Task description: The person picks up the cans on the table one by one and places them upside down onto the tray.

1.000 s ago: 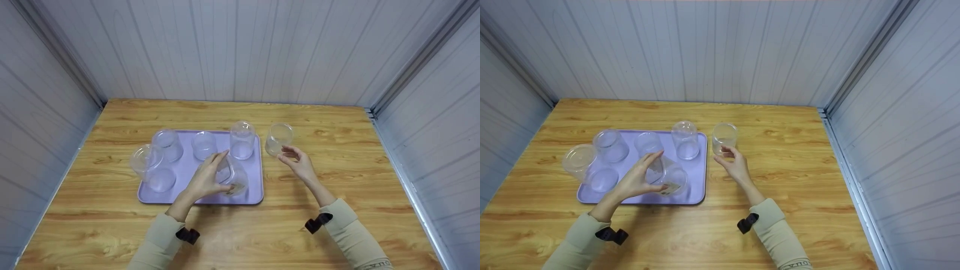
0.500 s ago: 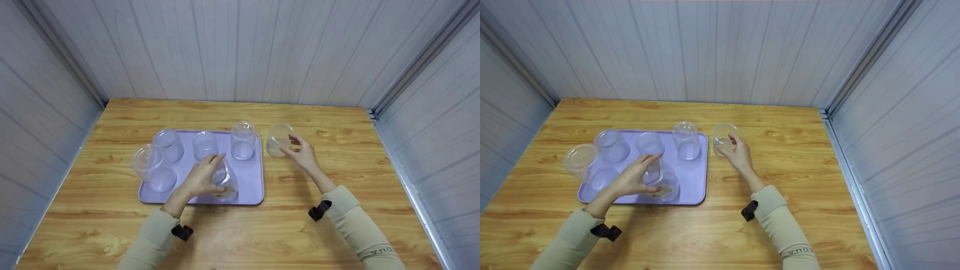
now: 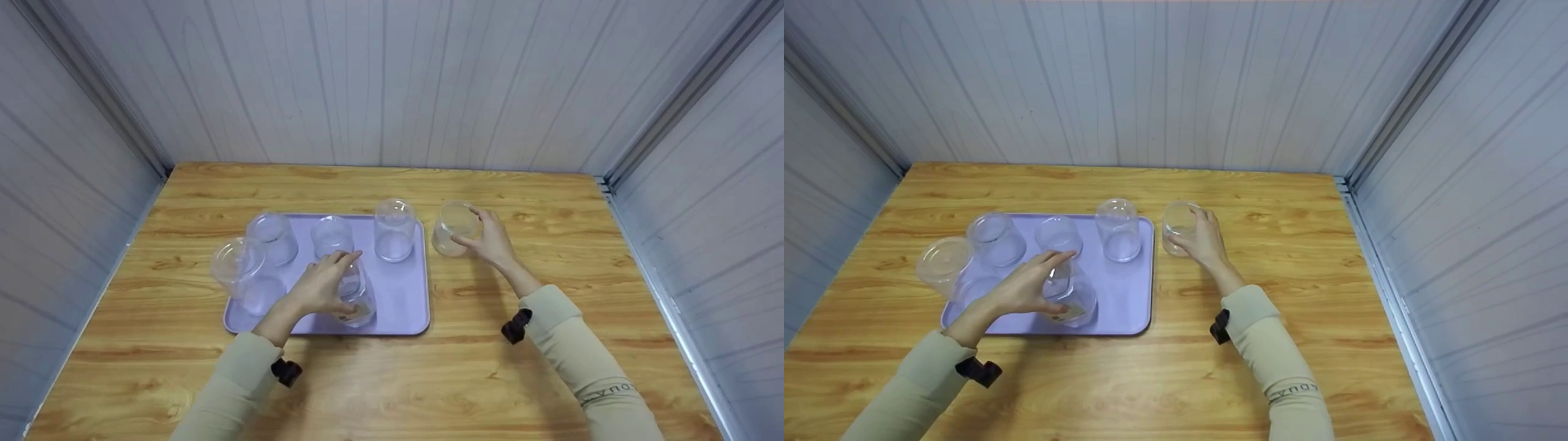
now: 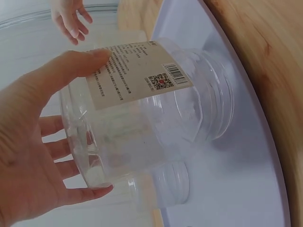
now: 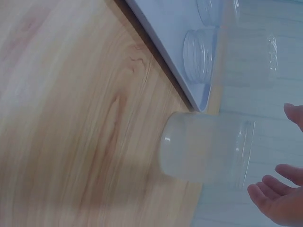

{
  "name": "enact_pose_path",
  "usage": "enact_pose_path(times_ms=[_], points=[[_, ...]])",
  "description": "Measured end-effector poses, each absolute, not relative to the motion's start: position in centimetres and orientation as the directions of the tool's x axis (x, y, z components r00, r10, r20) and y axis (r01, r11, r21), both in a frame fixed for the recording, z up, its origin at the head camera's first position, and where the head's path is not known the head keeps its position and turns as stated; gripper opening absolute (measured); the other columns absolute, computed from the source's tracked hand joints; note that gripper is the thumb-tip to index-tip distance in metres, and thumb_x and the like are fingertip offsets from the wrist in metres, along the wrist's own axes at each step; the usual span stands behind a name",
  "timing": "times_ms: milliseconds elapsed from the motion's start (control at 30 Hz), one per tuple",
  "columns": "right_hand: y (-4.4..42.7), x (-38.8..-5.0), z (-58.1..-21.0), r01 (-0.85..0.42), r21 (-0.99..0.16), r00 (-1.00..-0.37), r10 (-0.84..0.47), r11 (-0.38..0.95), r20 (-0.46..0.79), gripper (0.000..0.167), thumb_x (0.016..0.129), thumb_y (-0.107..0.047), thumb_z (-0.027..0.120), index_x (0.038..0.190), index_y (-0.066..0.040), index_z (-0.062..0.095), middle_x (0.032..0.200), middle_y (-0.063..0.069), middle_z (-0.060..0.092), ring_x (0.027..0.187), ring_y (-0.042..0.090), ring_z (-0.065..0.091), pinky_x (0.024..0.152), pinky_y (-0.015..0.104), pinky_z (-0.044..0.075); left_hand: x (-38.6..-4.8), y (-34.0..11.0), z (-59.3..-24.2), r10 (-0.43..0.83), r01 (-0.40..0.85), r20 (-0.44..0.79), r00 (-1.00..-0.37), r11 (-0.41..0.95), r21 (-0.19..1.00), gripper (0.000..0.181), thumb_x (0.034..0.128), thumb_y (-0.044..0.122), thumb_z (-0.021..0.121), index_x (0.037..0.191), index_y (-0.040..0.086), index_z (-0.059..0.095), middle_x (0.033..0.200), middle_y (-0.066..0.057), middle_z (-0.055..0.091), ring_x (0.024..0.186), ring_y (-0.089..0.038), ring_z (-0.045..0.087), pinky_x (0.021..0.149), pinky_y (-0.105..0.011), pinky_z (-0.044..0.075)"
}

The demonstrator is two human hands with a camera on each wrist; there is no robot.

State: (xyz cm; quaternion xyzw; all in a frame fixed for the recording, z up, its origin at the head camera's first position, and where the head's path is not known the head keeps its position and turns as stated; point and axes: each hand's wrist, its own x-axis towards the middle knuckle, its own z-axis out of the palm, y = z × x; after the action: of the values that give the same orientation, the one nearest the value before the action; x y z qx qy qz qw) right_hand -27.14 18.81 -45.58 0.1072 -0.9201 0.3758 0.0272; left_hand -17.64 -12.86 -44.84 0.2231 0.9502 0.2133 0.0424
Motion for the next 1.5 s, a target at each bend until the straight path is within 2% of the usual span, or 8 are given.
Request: enact_pose_path(times_ms=[233, 400, 867, 1033, 1300, 1500], points=[[18.3, -28.2, -45.6, -0.229, -0.643, -0.972, -0.206, 0.731, 0.111, 0.079, 0.069, -0.028, 0.075, 0.128, 0.007, 0.036, 0.121, 0.028, 0.041, 0.113, 0.039, 0.037, 0.094, 0.05, 0.031, -18.0, -13.7, -44.8, 0.477, 0.431, -0.008, -0.879, 0.801, 0.415, 0.097, 0.0528, 0.03, 0.082, 0.135, 0.006, 0.035, 0.122, -0.017, 0.044, 0.108, -0.034, 0.045, 0.08, -0.057, 0.039], [18.2, -29.0, -45.7, -0.206, -0.618, -0.977, -0.2, 0.759, 0.08, 0.082, 0.068, -0.029, 0.076, 0.129, 0.006, 0.035, 0.125, 0.026, 0.037, 0.116, 0.038, 0.032, 0.095, 0.05, 0.029, -18.3, -14.3, -44.6, 0.487, 0.435, -0.032, -0.873, 0.805, 0.404, 0.096, 0.0534, 0.029, 0.082, 0.134, 0.006, 0.035, 0.123, -0.018, 0.043, 0.109, -0.035, 0.044, 0.08, -0.06, 0.037], [18.0, -30.3, -46.4, -0.099, -0.607, -0.987, -0.153, 0.788, -0.039, 0.092, 0.066, -0.031, 0.077, 0.135, 0.003, 0.027, 0.132, 0.026, 0.026, 0.122, 0.039, 0.024, 0.099, 0.049, 0.026, -19.1, -15.8, -43.9, 0.536, 0.47, -0.059, -0.842, 0.783, 0.408, 0.091, 0.0543, 0.025, 0.082, 0.132, 0.005, 0.039, 0.122, -0.019, 0.044, 0.109, -0.036, 0.044, 0.086, -0.052, 0.039], [17.9, -30.8, -46.6, -0.099, -0.583, -0.987, -0.155, 0.806, -0.047, 0.092, 0.066, -0.032, 0.077, 0.135, 0.003, 0.026, 0.133, 0.025, 0.026, 0.122, 0.038, 0.025, 0.099, 0.048, 0.026, -19.4, -15.9, -43.7, 0.539, 0.468, -0.078, -0.839, 0.787, 0.402, 0.089, 0.0553, 0.023, 0.081, 0.131, 0.004, 0.039, 0.122, -0.018, 0.044, 0.11, -0.035, 0.043, 0.087, -0.051, 0.038], [18.0, -31.4, -46.5, -0.103, -0.532, -0.977, -0.186, 0.84, -0.105, 0.098, 0.068, -0.037, 0.074, 0.138, 0.003, 0.018, 0.139, 0.025, 0.016, 0.127, 0.039, 0.014, 0.101, 0.052, 0.017, -19.9, -16.0, -43.8, 0.559, 0.484, -0.088, -0.824, 0.777, 0.402, 0.088, 0.0552, 0.02, 0.08, 0.131, 0.003, 0.039, 0.123, -0.019, 0.044, 0.111, -0.036, 0.042, 0.089, -0.05, 0.037], [17.8, -31.5, -46.8, -0.089, -0.574, -0.975, -0.188, 0.814, -0.115, 0.1, 0.067, -0.033, 0.076, 0.138, 0.004, 0.016, 0.139, 0.025, 0.016, 0.127, 0.04, 0.016, 0.102, 0.049, 0.019, -20.2, -16.0, -43.9, 0.571, 0.5, -0.095, -0.815, 0.777, 0.383, 0.088, 0.0542, 0.02, 0.081, 0.13, 0.003, 0.039, 0.121, -0.018, 0.045, 0.11, -0.035, 0.043, 0.086, -0.051, 0.039]])
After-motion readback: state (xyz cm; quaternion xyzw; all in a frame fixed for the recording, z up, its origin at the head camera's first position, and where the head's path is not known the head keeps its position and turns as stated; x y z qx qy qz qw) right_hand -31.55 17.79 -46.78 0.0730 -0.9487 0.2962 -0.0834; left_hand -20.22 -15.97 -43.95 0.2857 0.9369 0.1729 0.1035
